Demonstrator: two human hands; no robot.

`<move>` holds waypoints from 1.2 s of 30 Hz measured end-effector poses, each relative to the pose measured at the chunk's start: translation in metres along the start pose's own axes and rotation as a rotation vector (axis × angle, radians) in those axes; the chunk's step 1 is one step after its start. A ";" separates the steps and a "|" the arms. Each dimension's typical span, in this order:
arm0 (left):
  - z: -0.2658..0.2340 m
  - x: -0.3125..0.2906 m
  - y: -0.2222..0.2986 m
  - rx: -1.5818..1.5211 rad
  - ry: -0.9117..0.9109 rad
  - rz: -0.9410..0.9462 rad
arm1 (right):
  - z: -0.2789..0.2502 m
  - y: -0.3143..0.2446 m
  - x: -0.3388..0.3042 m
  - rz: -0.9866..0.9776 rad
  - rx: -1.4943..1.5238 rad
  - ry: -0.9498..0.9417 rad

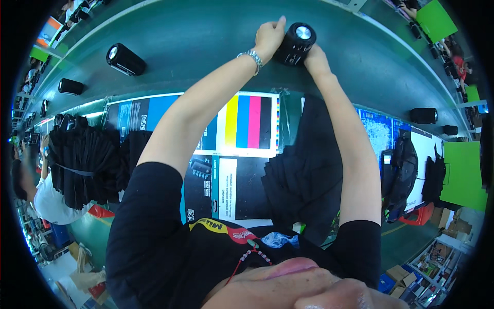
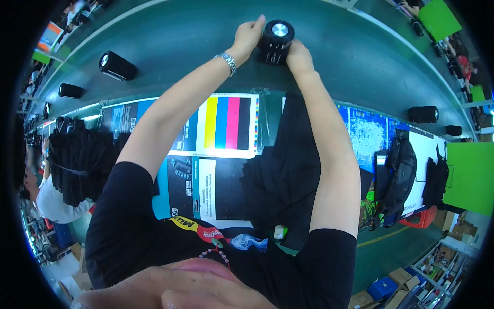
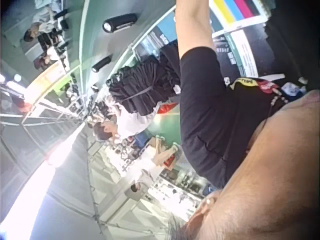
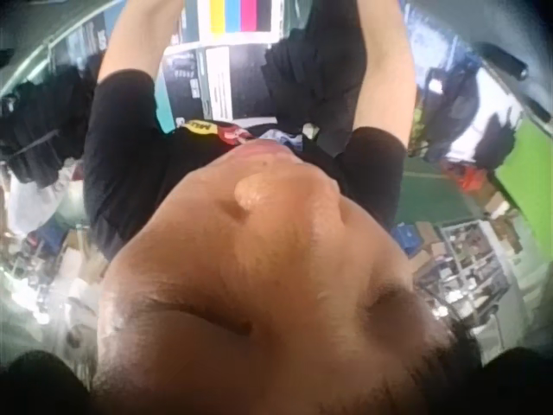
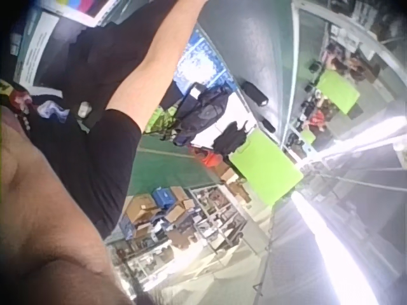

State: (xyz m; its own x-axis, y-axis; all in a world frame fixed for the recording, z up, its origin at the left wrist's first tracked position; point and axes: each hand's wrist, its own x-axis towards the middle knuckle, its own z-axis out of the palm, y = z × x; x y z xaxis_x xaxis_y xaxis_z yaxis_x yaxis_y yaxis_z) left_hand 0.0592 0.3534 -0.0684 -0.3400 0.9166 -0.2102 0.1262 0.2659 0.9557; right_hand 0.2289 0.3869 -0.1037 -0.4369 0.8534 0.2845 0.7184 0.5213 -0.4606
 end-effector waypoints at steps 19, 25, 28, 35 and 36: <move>-0.129 -0.138 0.022 -0.622 0.181 0.296 | -0.031 -0.194 -0.038 0.384 1.759 -0.081; -0.181 -0.150 -0.002 -0.139 0.154 0.398 | -0.034 -0.219 -0.043 -0.031 1.219 0.108; -0.194 -0.142 0.011 -0.148 0.153 0.413 | -0.020 -0.209 -0.049 -0.061 1.099 0.080; -0.172 -0.108 0.034 0.055 -0.160 0.223 | -0.005 -0.205 -0.054 -0.080 0.901 0.047; -0.173 -0.106 0.032 0.048 -0.163 0.215 | -0.004 -0.201 -0.054 -0.073 0.896 0.039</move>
State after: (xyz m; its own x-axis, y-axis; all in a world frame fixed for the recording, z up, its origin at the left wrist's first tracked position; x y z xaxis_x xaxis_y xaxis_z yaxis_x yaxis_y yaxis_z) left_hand -0.0617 0.2129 0.0201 -0.1469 0.9884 -0.0376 0.2245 0.0704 0.9719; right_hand 0.1102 0.2360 -0.0228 -0.4345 0.8257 0.3598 -0.0092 0.3954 -0.9185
